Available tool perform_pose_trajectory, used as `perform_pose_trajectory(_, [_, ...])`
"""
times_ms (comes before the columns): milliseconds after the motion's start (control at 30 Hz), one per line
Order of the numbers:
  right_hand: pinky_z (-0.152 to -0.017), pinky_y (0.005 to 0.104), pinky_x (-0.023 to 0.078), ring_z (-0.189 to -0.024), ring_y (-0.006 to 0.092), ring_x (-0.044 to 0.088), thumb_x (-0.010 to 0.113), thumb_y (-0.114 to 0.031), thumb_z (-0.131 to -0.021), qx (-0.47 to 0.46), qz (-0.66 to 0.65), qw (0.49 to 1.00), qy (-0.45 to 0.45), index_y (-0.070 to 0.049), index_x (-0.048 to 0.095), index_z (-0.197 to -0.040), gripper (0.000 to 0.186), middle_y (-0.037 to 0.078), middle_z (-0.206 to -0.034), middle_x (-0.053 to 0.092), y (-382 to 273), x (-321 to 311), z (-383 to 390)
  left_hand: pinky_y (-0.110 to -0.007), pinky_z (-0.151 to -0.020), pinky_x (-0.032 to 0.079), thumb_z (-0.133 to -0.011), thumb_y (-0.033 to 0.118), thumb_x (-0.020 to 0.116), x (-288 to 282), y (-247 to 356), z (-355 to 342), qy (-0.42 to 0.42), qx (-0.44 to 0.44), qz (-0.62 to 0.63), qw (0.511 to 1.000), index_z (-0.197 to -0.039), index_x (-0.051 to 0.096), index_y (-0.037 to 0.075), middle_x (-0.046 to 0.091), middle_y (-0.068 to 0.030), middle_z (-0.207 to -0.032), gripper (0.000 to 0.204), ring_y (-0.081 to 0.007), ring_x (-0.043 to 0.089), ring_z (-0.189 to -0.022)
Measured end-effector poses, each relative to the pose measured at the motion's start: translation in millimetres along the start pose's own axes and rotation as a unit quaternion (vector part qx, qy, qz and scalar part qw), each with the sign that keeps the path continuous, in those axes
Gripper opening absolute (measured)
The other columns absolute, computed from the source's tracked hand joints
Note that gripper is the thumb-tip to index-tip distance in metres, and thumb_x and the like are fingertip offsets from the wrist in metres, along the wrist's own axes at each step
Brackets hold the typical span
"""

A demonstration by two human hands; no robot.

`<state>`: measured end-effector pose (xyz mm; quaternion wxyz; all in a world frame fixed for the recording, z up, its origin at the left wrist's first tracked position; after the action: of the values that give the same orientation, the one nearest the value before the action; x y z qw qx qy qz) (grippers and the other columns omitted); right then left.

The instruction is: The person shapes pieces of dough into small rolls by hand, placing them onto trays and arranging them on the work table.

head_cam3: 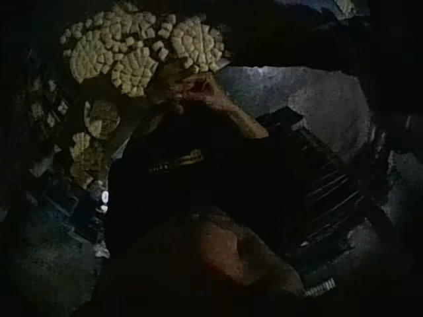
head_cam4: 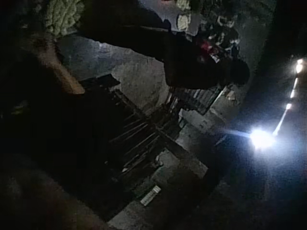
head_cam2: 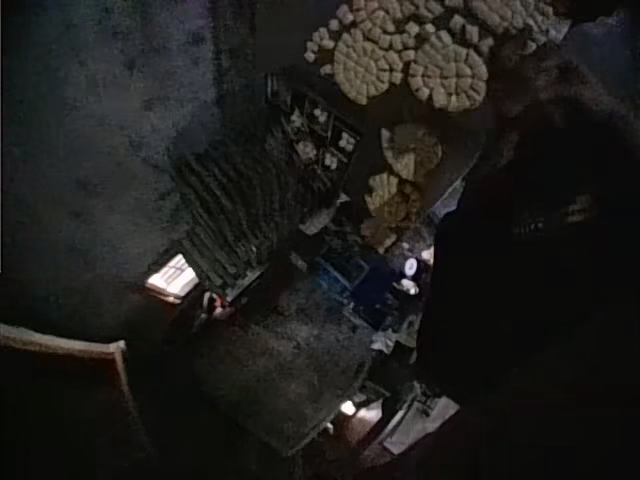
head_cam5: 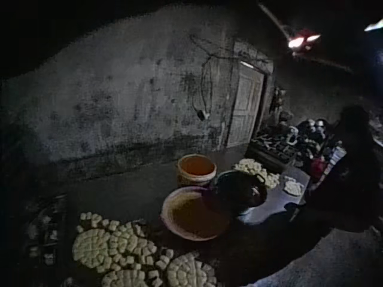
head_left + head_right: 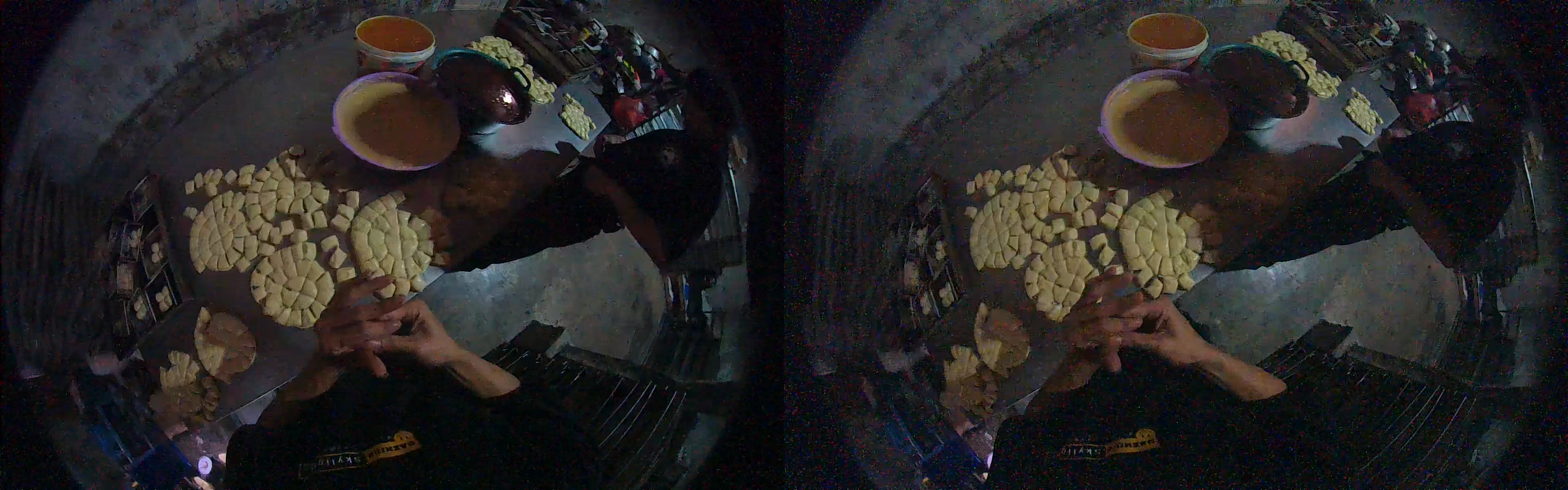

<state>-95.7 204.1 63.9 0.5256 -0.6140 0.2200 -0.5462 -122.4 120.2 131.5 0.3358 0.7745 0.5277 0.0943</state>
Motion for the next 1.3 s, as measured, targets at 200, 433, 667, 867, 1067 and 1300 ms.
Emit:
perform_pose_trajectory(200, [-0.079, 0.0276, 0.051, -0.086, 0.0116, 0.064, 0.064, -0.016, -0.095, -0.011, 0.032, 0.994, -0.105, 0.000, 0.070, -0.104, 0.019, 0.003, -0.089, 0.070, -32.1, -27.4, 5.1, -0.051, -0.105, 0.040, -0.083, 0.052, 0.069, 54.5, -28.5, -17.1, -0.042, -0.088, 0.060, 0.993, -0.120, 0.063, 0.008, 0.053, -0.0186, -0.138, 0.058, -0.0384, 0.048, -0.130])
perform_pose_trajectory(433, [-0.065, 0.0350, 0.051, -0.070, 0.0161, 0.061, 0.050, -0.032, -0.102, -0.030, 0.375, 0.907, 0.188, 0.005, 0.066, -0.091, 0.042, 0.013, -0.078, 0.068, -154.2, -253.8, -99.3, -0.056, -0.109, 0.032, -0.076, 0.057, 0.075, 36.1, -93.1, -6.6, 0.213, -0.343, 0.066, 0.912, -0.156, 0.002, 0.010, 0.012, -0.0194, -0.160, 0.118, -0.0385, 0.026, -0.143])
perform_pose_trajectory(667, [-0.077, 0.0501, 0.050, -0.088, 0.0375, 0.068, 0.043, -0.047, -0.099, 0.022, 0.759, 0.621, 0.197, -0.004, 0.070, -0.101, 0.051, 0.022, -0.095, 0.070, -218.1, -473.9, -224.5, -0.055, -0.108, 0.034, -0.086, 0.040, 0.072, 5.0, -87.9, 68.0, 0.282, -0.415, 0.079, 0.862, -0.156, 0.009, 0.011, 0.014, -0.0182, -0.160, 0.099, -0.0394, 0.032, -0.140])
perform_pose_trajectory(867, [-0.080, 0.0520, 0.051, -0.085, 0.0413, 0.067, 0.043, -0.040, -0.098, 0.040, 0.814, 0.568, 0.118, -0.010, 0.070, -0.109, 0.041, 0.020, -0.092, 0.071, -180.8, -515.3, -245.1, -0.048, -0.104, 0.042, -0.097, 0.038, 0.056, -29.1, -97.0, 191.3, 0.406, -0.454, 0.112, 0.786, -0.156, 0.012, 0.014, 0.019, -0.0152, -0.159, 0.078, -0.0389, 0.038, -0.137])
perform_pose_trajectory(1067, [-0.078, 0.0508, 0.051, -0.085, 0.0369, 0.069, 0.036, -0.038, -0.102, 0.041, 0.860, 0.499, 0.094, -0.008, 0.071, -0.099, 0.046, 0.016, -0.091, 0.072, -201.1, -423.3, -221.9, -0.047, -0.104, 0.043, -0.101, 0.030, 0.049, -41.5, -58.6, 176.5, 0.407, -0.473, 0.008, 0.782, -0.156, 0.015, 0.013, 0.024, -0.0169, -0.157, 0.066, -0.0353, 0.043, -0.134])
perform_pose_trajectory(1300, [-0.086, 0.0447, 0.051, -0.090, 0.0376, 0.067, 0.039, -0.040, -0.101, -0.072, 0.775, 0.609, 0.153, -0.010, 0.070, -0.110, 0.044, 0.019, -0.093, 0.071, -185.3, -471.9, -230.3, -0.045, -0.103, 0.043, -0.102, 0.034, 0.048, -54.6, -76.0, 137.5, 0.377, -0.467, 0.045, 0.798, -0.154, 0.019, 0.009, 0.025, -0.0173, -0.157, 0.065, -0.0323, 0.047, -0.131])
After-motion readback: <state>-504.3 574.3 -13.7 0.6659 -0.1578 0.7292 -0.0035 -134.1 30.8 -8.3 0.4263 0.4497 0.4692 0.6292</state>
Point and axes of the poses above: each hand's wrist, its own z-axis away from the middle knuckle, its own x-axis out of the palm, y = z × x, the point moved 10 cm from there along -z, towards the middle knuckle
